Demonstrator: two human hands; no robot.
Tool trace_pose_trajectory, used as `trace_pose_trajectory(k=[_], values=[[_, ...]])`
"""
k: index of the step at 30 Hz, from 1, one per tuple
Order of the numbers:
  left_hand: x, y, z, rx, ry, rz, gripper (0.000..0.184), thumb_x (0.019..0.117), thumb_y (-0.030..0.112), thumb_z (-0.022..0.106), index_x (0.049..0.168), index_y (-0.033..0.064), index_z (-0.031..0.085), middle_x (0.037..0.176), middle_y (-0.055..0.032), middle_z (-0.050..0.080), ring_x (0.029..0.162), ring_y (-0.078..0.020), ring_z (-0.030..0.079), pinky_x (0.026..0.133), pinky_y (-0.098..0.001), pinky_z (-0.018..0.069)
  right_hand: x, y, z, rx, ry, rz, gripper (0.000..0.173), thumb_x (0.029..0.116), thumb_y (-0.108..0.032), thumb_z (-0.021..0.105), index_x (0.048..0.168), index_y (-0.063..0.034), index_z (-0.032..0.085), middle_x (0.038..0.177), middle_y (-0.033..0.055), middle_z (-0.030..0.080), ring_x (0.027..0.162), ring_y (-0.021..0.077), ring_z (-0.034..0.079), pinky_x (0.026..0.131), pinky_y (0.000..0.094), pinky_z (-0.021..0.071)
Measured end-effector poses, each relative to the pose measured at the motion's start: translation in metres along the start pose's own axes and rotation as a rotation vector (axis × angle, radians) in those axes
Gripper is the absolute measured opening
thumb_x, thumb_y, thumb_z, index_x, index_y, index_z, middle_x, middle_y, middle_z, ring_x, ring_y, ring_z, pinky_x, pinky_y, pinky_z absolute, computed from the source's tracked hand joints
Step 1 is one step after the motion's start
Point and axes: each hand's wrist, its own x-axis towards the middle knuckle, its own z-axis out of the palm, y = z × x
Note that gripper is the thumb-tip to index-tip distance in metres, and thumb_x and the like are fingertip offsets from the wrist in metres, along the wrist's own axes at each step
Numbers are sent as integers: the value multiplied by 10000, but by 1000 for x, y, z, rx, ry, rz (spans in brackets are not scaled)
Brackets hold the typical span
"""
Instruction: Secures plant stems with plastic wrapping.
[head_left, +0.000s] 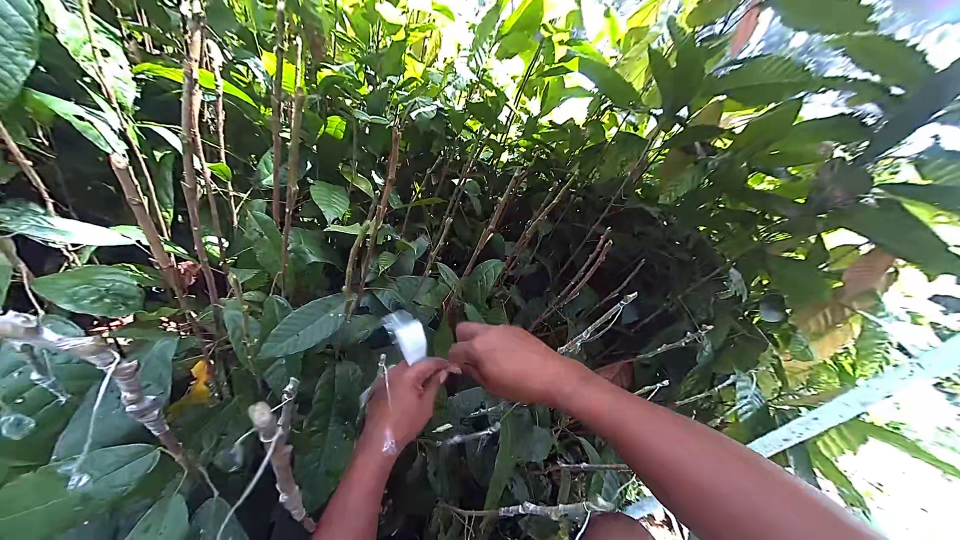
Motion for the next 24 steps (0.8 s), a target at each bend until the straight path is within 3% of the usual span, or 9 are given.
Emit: trace_pose_trajectory(k=[4, 6, 8, 11, 14, 17, 20, 23, 24], values=[[-2, 2, 2, -202, 0, -42, 211, 1005, 171, 612, 1104, 52, 755, 969, -55, 753, 771, -106, 711, 753, -302, 612, 25, 17, 24, 36, -22, 142, 344, 1093, -264, 466, 1230, -34, 680, 1242, 239, 635, 1130, 437, 642, 927, 651, 510], [4, -1, -6, -336, 92, -135, 170, 973, 129, 643, 1079, 41, 743, 898, -23, 741, 650, -47, 668, 625, -232, 589, 13, -15, 26, 4, -90, 125, 280, 1076, -141, 430, 1241, 2, 604, 1192, 269, 647, 1075, 476, 657, 853, 668, 520], [4, 1, -5, -395, 65, -156, 174, 958, 103, 625, 1064, 37, 746, 891, -8, 734, 648, -31, 647, 622, -226, 567, 5, -32, 17, -94, -39, 16, 242, 1042, -81, 459, 1197, 15, 617, 1154, 258, 651, 1002, 463, 676, 778, 634, 537], [0, 4, 2, -477, -15, -187, 128, 961, 125, 684, 1031, 29, 728, 900, -9, 727, 680, -43, 667, 659, -221, 588, 34, 15, 12, 3, 28, -6, 280, 1065, -199, 516, 1179, -27, 704, 1226, 213, 655, 1137, 415, 643, 936, 630, 508], [3, 5, 2, -603, 92, -288, 104, 966, 90, 669, 1018, 1, 670, 861, -33, 700, 613, -70, 640, 594, -225, 567, 43, 41, 42, 222, 51, -71, 266, 1057, -189, 546, 1130, -18, 737, 1147, 196, 703, 1114, 364, 664, 988, 586, 501], [6, 0, 4, -686, 224, -328, 83, 968, 89, 659, 983, 8, 667, 793, -16, 669, 561, -60, 587, 538, -209, 521, 19, 6, 62, 122, 91, -242, 206, 1024, -59, 507, 1055, 7, 701, 1093, 192, 692, 993, 380, 690, 839, 581, 552], [10, 0, 4, -571, 218, -284, 82, 951, 113, 671, 964, 34, 684, 777, 18, 666, 579, -12, 557, 551, -181, 475, 0, -37, 60, 54, 8, -496, 83, 950, 1, 620, 974, 8, 699, 1011, 201, 680, 863, 391, 695, 702, 580, 559], [0, 1, 10, -424, 128, -168, 247, 911, 122, 686, 1099, -38, 689, 936, -64, 722, 788, -73, 668, 754, -270, 567, 17, -23, 23, 221, 94, -279, 187, 994, -61, 594, 1095, -5, 742, 1139, 190, 713, 1083, 356, 686, 955, 578, 537], [0, -1, 14, -470, 111, -149, 258, 905, 122, 699, 1122, -11, 653, 904, -17, 703, 703, -38, 638, 659, -222, 556, 29, -5, 13, 323, 162, -140, 222, 1020, -99, 565, 1118, 7, 735, 1137, 180, 704, 1096, 315, 671, 988, 532, 519]])
